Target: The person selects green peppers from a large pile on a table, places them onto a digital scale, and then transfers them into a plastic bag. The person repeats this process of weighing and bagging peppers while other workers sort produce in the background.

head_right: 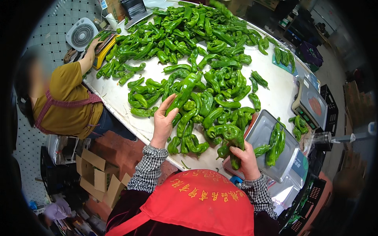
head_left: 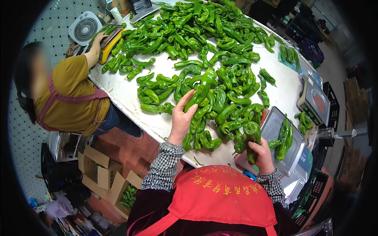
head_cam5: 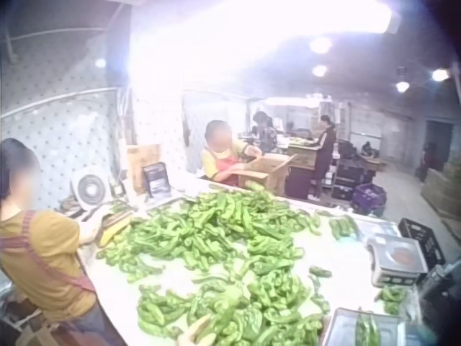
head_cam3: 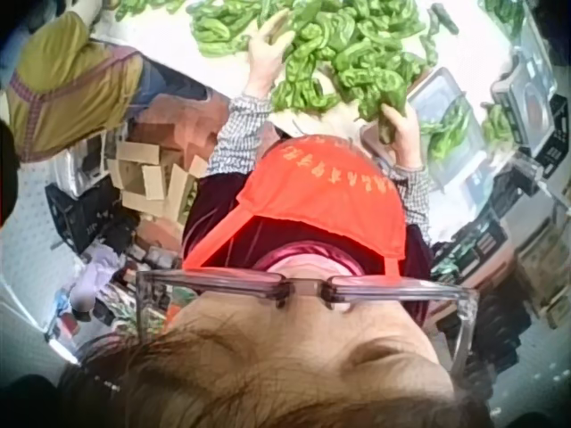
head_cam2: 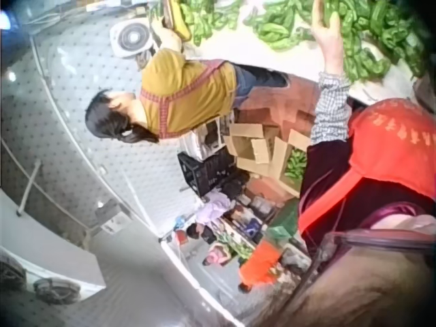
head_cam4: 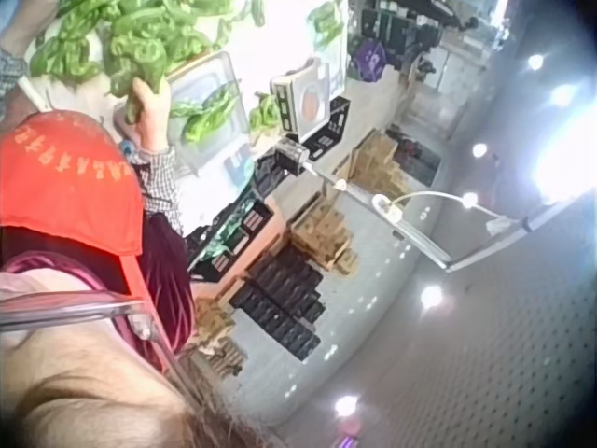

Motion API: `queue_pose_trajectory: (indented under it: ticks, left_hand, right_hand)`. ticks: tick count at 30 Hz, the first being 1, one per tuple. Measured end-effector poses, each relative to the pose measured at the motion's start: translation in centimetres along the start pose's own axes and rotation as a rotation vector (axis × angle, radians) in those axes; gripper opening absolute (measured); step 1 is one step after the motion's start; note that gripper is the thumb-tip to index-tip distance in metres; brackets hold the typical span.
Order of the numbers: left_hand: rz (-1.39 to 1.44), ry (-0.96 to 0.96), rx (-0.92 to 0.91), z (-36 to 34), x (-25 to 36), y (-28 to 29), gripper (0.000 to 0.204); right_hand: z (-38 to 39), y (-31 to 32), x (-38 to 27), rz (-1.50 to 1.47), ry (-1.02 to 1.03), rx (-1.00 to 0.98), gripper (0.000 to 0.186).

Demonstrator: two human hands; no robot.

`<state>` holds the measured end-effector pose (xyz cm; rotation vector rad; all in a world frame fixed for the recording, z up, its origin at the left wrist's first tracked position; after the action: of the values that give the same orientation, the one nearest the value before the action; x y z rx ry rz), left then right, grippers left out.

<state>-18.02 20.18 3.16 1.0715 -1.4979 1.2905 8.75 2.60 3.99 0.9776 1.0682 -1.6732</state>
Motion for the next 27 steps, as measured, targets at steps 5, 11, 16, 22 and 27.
queue_pose_trajectory:
  ticks: [5, 11, 16, 22, 27]
  left_hand:
    - [0.124, 0.071, -0.075, 2.5, 1.6, -2.4, 0.050]
    - [-0.052, -0.015, -0.113, 4.3, 1.9, -3.5, 0.047]
    - [-0.021, 0.083, -0.148, 5.9, 0.4, -4.7, 0.044]
    - [0.092, 0.215, -0.148, 8.8, -3.3, -5.6, 0.041]
    - [0.102, 0.260, -0.208, 10.5, -4.3, -7.7, 0.040]
  right_hand:
    - [2.1, 2.9, -0.3, -0.124, 0.066, 0.075, 0.041]
    - [6.2, 7.0, -4.4, -0.080, 0.236, 0.230, 0.049]
    - [10.5, 12.1, -7.7, 0.218, 0.344, 0.509, 0.036]
    - [14.3, 21.8, -8.3, 0.729, 0.411, 0.843, 0.042]
    - [15.3, 26.8, -7.0, 0.953, 0.284, 1.045, 0.056]
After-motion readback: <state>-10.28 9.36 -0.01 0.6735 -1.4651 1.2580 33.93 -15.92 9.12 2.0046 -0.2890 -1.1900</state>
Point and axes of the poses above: each hand's wrist, its own z-axis away from the middle knuckle, its own y-axis out of the back of the hand, x = y × z, the point moved 10 cm from there along -z, towards the middle knuckle, and after that the axes turned 4 degrees about x, right-handed, at the moved point
